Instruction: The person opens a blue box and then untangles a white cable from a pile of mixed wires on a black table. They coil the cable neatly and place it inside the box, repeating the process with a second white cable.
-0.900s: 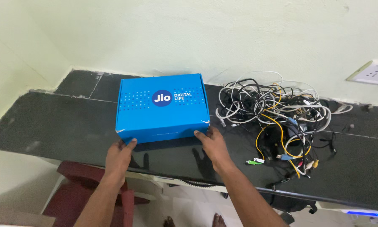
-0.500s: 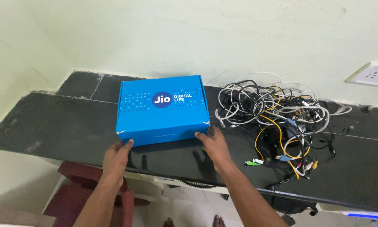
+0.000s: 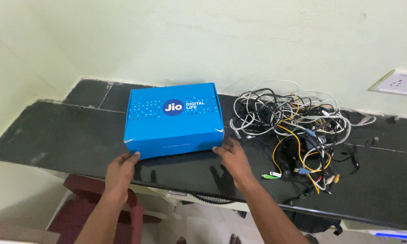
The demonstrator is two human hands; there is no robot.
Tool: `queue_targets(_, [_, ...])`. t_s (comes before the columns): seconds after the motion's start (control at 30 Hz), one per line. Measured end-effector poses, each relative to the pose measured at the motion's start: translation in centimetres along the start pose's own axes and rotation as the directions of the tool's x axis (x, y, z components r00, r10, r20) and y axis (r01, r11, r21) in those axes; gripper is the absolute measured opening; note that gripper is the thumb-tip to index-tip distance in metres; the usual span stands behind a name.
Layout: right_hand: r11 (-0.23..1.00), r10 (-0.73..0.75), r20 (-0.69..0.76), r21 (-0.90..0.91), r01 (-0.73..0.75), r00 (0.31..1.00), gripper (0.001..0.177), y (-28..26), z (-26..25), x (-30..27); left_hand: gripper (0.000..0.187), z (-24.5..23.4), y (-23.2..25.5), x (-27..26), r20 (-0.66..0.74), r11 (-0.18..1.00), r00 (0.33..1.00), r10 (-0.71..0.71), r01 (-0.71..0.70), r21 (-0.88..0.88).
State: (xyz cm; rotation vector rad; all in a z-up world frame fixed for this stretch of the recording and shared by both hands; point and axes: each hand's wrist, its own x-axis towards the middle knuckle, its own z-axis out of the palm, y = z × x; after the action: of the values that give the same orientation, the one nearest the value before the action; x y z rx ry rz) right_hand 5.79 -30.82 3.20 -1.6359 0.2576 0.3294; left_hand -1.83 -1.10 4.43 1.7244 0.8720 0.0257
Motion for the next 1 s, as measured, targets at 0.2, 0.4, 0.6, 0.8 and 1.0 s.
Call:
queue_targets(0.2, [0.999, -0.050, 0.000, 0.003, 0.050, 0.999, 0.078, 0.1, -0.7, 0.4, 0.073, -0.5, 0.9, -0.5, -0.048, 0.998, 0.999, -0.021, 0.024, 0.055])
queue_targets(0.4, [0.997, -0.072, -0.013, 0.009, 0.072, 0.997, 0.063, 0.7, -0.6, 0.6, 0.078, -0.1, 0.5, -0.6, -0.014, 1.000, 0.999, -0.030, 0.030, -0.003])
queue_targets(0.6, [0.990, -0.102, 0.022, 0.106, 0.099, 0.995, 0.063, 0.9, -0.7, 0.7, 0.077, -0.1, -0.2, -0.1, 0.017, 0.991, 0.998, 0.055, -0.053, -0.121])
queue_targets(0.8, [0.984, -0.080, 0.075, 0.166, 0.067, 0.994, 0.062, 0.0, -0.5, 0.0, 0.074, -0.5, 0.2, -0.3, 0.007, 0.987, 0.998, 0.056, -0.054, -0.151])
queue_targets(1.0, [0.985, -0.089, 0.078, 0.157, 0.076, 0.993, 0.060, -1.0, -0.2, -0.7, 0.077, -0.4, 1.6, -1.0, 0.009, 0.987, 0.998, 0.063, -0.061, -0.147])
